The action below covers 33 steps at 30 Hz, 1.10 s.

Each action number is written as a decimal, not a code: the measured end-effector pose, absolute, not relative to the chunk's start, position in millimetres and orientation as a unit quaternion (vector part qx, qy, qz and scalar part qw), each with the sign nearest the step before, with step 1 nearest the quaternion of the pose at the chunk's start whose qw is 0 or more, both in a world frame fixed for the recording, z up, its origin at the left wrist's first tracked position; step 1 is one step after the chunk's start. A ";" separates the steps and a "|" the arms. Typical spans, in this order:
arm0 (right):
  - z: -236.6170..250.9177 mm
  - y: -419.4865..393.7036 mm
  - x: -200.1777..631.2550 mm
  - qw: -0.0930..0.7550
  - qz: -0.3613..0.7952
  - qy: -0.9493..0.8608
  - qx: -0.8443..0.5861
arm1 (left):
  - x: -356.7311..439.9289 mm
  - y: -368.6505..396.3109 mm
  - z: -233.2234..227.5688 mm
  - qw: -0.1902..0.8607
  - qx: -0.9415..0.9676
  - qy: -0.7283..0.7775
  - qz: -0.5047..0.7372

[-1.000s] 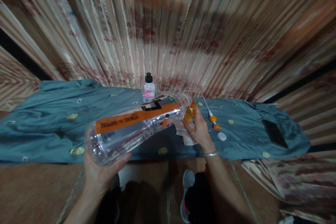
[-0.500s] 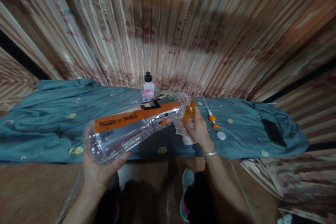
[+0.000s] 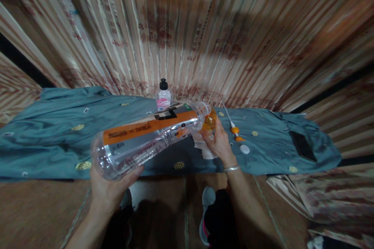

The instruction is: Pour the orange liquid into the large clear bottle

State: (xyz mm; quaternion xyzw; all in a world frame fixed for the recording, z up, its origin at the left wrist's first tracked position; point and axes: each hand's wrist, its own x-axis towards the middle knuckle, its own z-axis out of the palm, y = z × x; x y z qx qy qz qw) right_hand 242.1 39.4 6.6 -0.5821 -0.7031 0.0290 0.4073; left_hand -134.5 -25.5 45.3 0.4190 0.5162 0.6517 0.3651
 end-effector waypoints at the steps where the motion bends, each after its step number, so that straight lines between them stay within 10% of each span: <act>1: 6.9 39.6 241.7 0.408 0.030 -0.703 -0.582 | -132.0 -25.5 48.2 0.363 0.418 0.517 0.653; 33: 3.6 42.8 244.5 0.414 0.022 -0.709 -0.571 | -96.4 -23.9 96.6 0.378 0.296 0.561 0.674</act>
